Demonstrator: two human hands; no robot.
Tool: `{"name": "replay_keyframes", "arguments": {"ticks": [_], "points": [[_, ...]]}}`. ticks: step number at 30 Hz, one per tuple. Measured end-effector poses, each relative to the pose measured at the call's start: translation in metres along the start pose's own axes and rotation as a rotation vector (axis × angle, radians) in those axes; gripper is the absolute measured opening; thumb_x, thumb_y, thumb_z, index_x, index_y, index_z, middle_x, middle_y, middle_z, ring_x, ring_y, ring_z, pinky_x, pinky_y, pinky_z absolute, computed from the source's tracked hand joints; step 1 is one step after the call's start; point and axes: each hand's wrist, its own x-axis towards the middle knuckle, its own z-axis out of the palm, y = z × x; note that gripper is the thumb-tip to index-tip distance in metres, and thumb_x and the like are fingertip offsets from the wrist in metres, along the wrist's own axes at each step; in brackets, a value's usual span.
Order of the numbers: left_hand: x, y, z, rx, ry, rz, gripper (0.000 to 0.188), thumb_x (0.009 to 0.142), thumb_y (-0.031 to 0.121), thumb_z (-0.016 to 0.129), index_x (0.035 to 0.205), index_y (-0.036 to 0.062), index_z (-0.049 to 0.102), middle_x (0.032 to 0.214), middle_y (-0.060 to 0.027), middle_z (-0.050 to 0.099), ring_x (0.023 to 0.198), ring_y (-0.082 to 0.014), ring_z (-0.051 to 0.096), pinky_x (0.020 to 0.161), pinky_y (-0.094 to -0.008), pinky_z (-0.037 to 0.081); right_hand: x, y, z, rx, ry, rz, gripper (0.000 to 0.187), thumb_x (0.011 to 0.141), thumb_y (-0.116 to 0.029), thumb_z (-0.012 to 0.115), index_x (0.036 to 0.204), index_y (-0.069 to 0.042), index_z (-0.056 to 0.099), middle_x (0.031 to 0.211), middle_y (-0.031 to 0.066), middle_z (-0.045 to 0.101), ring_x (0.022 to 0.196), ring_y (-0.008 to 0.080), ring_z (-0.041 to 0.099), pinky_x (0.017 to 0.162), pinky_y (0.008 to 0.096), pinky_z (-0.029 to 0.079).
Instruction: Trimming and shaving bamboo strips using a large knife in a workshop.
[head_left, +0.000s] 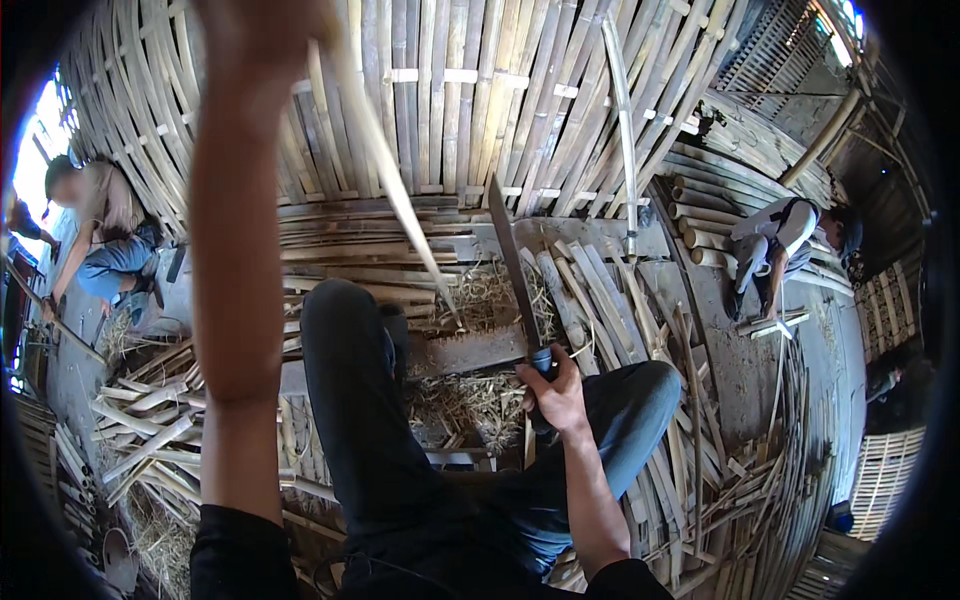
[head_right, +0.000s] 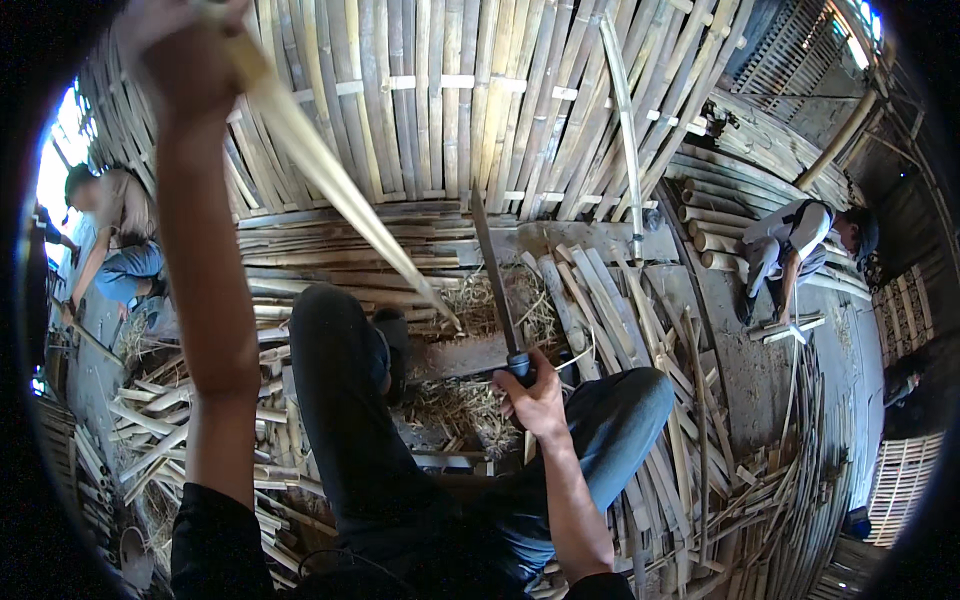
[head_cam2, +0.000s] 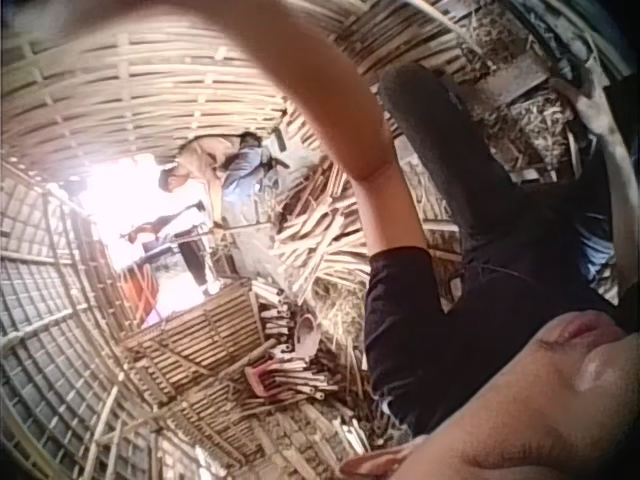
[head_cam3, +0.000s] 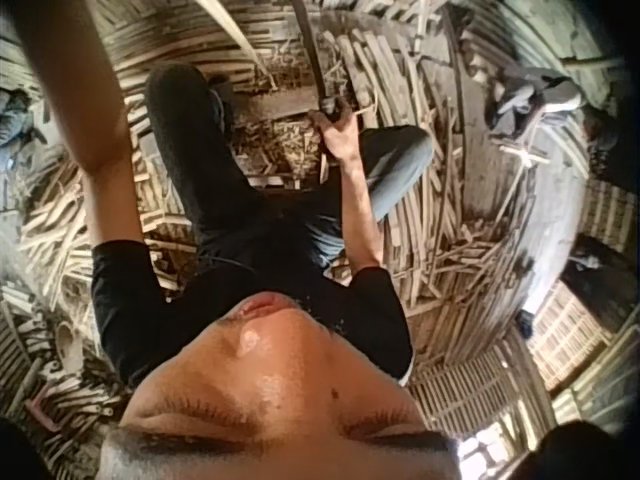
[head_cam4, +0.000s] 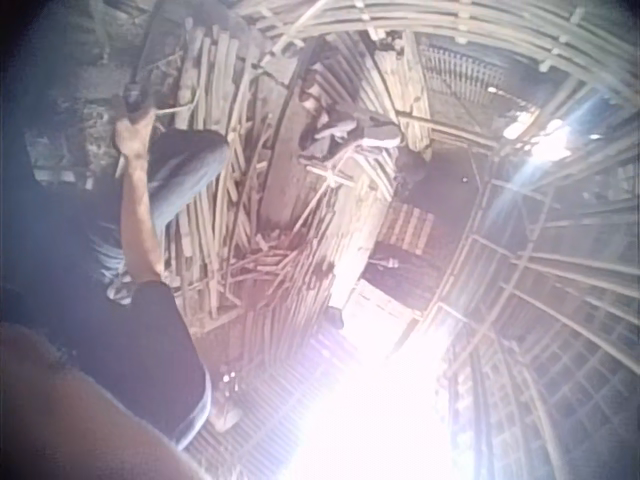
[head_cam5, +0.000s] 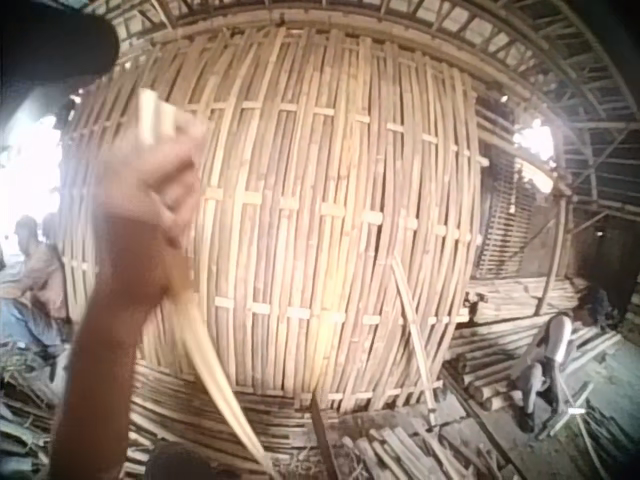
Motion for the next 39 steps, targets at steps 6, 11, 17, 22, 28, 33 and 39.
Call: {"name": "replay_keyframes", "arguments": {"ticks": [6, 11, 17, 22, 28, 33, 39], "points": [[-0.011, -0.049, -0.010, -0.011, -0.295, -0.007, 0.034, 0.099, 0.043, 0.048, 0.088, 0.0112, 0.053, 0.059, 0.0057, 0.040, 0.048, -0.0062, 0.038, 0.045, -0.0185, 0.031, 0.000, 0.037, 0.013, -0.181, 0.064, -0.115, 0.017, 0.085, -0.008, 0.072, 0.088, -0.001, 0.056, 0.058, 0.0012, 0.055, 0.042, 0.0074, 0.048, 0.038, 0.0257, 0.035], [-0.040, -0.121, -0.032, -0.109, -0.364, -0.234, 0.031, 0.100, 0.034, 0.048, 0.084, 0.0079, 0.054, 0.065, -0.0007, 0.046, 0.053, -0.0108, 0.048, 0.050, -0.0200, 0.039, 0.006, 0.054, 0.007, -0.221, 0.117, -0.045, 0.027, 0.081, -0.020, 0.075, 0.086, 0.002, 0.060, 0.063, 0.0062, 0.062, 0.053, 0.0095, 0.054, 0.051, 0.0289, 0.044], [-0.073, -0.148, -0.088, -0.136, -0.129, -0.405, 0.042, 0.099, 0.025, 0.046, 0.126, -0.0061, 0.053, 0.053, 0.0069, 0.031, 0.043, -0.0061, 0.030, 0.041, -0.0236, 0.023, 0.007, 0.051, 0.014, -0.271, 0.141, 0.074, 0.029, 0.080, -0.023, 0.075, 0.087, 0.001, 0.061, 0.061, 0.0066, 0.061, 0.049, 0.0133, 0.057, 0.050, 0.0308, 0.045], [-0.041, -0.064, -0.082, -0.292, -0.142, -0.330, 0.033, 0.096, 0.021, 0.057, 0.067, 0.0123, 0.044, 0.052, 0.0049, 0.028, 0.042, -0.0069, 0.026, 0.042, -0.0225, 0.022, 0.014, 0.061, 0.000, -0.201, 0.265, 0.042, 0.031, 0.078, -0.024, 0.074, 0.088, 0.003, 0.063, 0.066, 0.0078, 0.064, 0.056, 0.0165, 0.058, 0.058, 0.0335, 0.049], [-0.053, -0.056, -0.081, -0.194, -0.209, -0.277, 0.033, 0.096, 0.022, 0.057, 0.067, 0.0133, 0.045, 0.052, 0.0044, 0.029, 0.041, -0.0068, 0.027, 0.043, -0.0213, 0.023, 0.016, 0.055, -0.006, 0.044, 0.311, 0.060, 0.019, 0.082, -0.013, 0.070, 0.086, 0.000, 0.058, 0.058, 0.0014, 0.055, 0.041, 0.0095, 0.048, 0.039, 0.0277, 0.038], [-0.064, -0.047, -0.069, -0.259, -0.209, -0.307, 0.034, 0.097, 0.024, 0.056, 0.067, 0.0142, 0.044, 0.051, 0.0043, 0.031, 0.041, -0.0065, 0.026, 0.043, -0.0209, 0.022, 0.008, 0.055, -0.015, 0.001, 0.313, 0.036, 0.021, 0.082, -0.016, 0.072, 0.084, 0.000, 0.059, 0.059, 0.0014, 0.058, 0.046, 0.0095, 0.052, 0.044, 0.0276, 0.041], [-0.085, -0.069, -0.073, -0.435, -0.388, -0.347, 0.025, 0.099, 0.025, 0.050, 0.082, 0.0069, 0.050, 0.053, -0.0016, 0.040, 0.040, -0.0138, 0.040, 0.043, -0.0278, 0.028, -0.004, 0.037, -0.012, -0.146, 0.285, 0.030, 0.037, 0.092, -0.035, 0.067, 0.086, 0.000, 0.058, 0.057, 0.0028, 0.055, 0.048, 0.0128, 0.051, 0.049, 0.0316, 0.042]]}}
